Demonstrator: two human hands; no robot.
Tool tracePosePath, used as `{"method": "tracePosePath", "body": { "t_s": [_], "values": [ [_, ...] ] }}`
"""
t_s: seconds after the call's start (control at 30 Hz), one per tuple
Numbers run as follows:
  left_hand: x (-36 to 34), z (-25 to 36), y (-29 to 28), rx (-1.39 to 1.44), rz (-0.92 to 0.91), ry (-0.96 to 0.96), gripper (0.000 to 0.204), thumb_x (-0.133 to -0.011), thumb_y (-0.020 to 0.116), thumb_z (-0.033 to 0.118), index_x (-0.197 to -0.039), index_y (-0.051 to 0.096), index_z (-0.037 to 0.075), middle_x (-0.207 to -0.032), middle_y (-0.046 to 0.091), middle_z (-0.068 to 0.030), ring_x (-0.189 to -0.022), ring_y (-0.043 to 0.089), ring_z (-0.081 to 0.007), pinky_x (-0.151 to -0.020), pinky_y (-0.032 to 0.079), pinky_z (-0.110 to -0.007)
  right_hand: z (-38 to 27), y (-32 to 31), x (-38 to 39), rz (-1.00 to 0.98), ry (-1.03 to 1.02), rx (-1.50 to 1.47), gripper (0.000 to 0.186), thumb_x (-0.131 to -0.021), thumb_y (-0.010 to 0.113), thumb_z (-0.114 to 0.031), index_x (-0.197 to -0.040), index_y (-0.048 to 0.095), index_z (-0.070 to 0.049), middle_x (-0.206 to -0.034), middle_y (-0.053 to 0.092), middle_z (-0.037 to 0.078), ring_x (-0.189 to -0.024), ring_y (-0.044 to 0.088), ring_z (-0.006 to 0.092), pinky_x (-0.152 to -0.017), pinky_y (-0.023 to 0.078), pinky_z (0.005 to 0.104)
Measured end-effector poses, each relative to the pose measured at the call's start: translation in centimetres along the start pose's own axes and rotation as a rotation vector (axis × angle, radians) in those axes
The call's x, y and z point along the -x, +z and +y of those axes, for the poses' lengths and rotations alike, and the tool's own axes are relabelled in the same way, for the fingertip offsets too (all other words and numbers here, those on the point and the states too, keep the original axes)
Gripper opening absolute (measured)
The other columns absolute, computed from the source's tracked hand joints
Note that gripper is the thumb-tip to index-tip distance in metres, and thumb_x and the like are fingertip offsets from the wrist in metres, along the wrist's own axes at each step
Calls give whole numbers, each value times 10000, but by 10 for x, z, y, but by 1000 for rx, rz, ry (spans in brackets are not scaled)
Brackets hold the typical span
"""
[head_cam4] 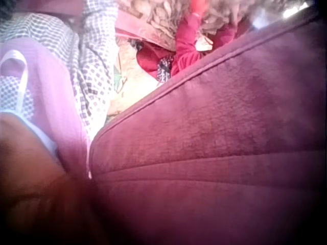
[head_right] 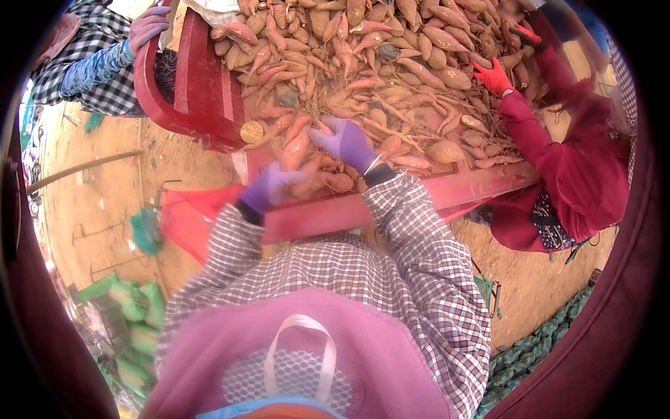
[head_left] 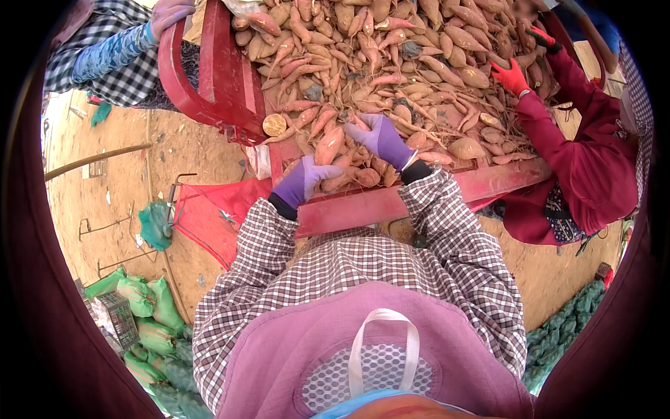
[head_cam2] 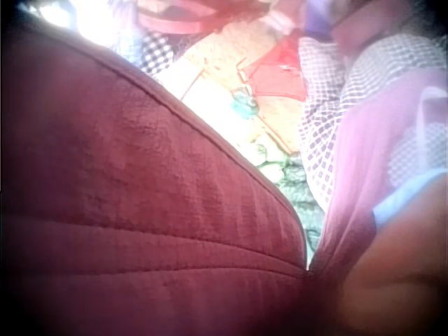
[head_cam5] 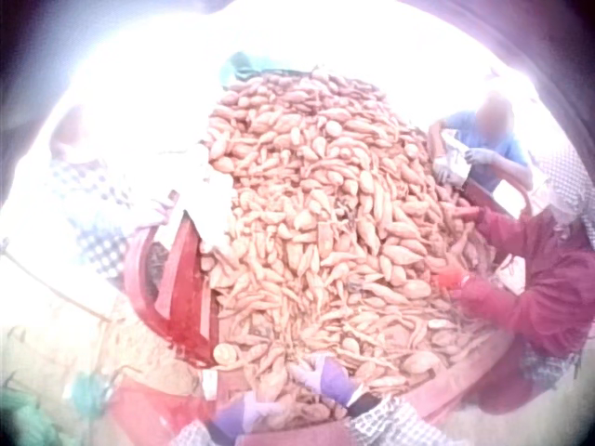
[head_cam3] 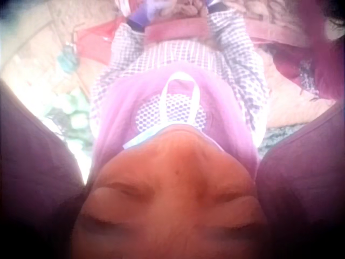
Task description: The person sorts sweet potatoes from a large red bin, picking them by hand and placing them into a green mesh bag. The person then weighs the bag on a hanging scale and returns to the bin to continue sorting.
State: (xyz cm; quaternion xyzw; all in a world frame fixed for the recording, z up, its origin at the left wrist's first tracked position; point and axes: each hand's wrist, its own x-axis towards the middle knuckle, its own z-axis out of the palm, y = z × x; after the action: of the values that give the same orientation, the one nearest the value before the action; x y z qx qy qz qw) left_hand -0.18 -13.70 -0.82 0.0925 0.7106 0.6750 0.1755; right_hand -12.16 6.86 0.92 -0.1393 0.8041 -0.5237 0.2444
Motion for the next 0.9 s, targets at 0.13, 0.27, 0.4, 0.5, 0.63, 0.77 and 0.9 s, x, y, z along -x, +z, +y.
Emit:
{"method": "tracePosePath", "body": {
  "t_s": [0.13, 0.27, 0.4, 0.5, 0.63, 0.77, 0.9],
  "values": [
    [7, -50, 3, -687, 280, -57, 416, -885, 652, 187, -1238, 575, -20, -967, 692, -32, -855, 655, -148, -716, 520, -299, -12, 15, 13, -64, -225, 684, 418, -831, 662, -421, -1092, 686, -95, -1017, 687, 168, -885, 680, 317, -774, 527, 424],
    [24, -18, -8, -242, 389, -170, 387, -883, 645, 163, -1221, 578, -15, -979, 681, -28, -853, 650, -154, -714, 516, -306, 19, -27, 0, 115, -51, 390, 551, -940, 550, -505, -1281, 567, -73, -1311, 562, 188, -1024, 646, 311, -827, 536, 418],
    [39, 30, -12, 373, 421, -187, 355, -891, 642, 143, -1208, 586, -7, -980, 671, -30, -855, 647, -148, -722, 520, -301, 10, -66, 22, -134, 326, -1405, 737, -911, 563, -611, -1344, 478, -22, -1246, 603, 170, -889, 656, 273, -805, 541, 374],
    [28, 46, 16, 711, 347, -152, 333, -905, 652, 139, -1204, 592, 5, -1023, 651, -34, -877, 625, -118, -749, 515, -257, 9, -55, 45, -118, 194, -1675, 725, -932, 525, -614, -1373, 440, -45, -1292, 571, 178, -1049, 605, 308, -992, 467, 431],
    [-14, 38, 64, 747, 310, -170, 431, -890, 681, 135, -1277, 547, -1, -1041, 637, -40, -939, 631, -152, -818, 520, -295, 26, -37, 66, -169, 68, -1675, 739, -958, 458, -622, -1439, 383, -66, -1391, 500, 156, -1183, 536, 305, -1056, 406, 444],
    [-46, 35, 127, 103, 339, -96, 697, -835, 706, 133, -1430, 368, -3, -1243, 533, -134, -1085, 585, -226, -913, 495, -349, -6, -14, 109, 157, -57, -825, 830, -969, 495, -576, -1548, 198, -61, -1424, 455, 150, -1271, 471, 227, -1062, 399, 343],
    [-34, 52, 187, -514, 185, -199, 928, -787, 697, 136, -1515, 139, -1, -1518, 173, -322, -1334, 385, -440, -1042, 419, -438, 15, -16, 157, 416, 81, -514, 902, -892, 715, -312, -1556, 159, -60, -1396, 466, 141, -1244, 487, 209, -1045, 419, 332]
  ]
}}
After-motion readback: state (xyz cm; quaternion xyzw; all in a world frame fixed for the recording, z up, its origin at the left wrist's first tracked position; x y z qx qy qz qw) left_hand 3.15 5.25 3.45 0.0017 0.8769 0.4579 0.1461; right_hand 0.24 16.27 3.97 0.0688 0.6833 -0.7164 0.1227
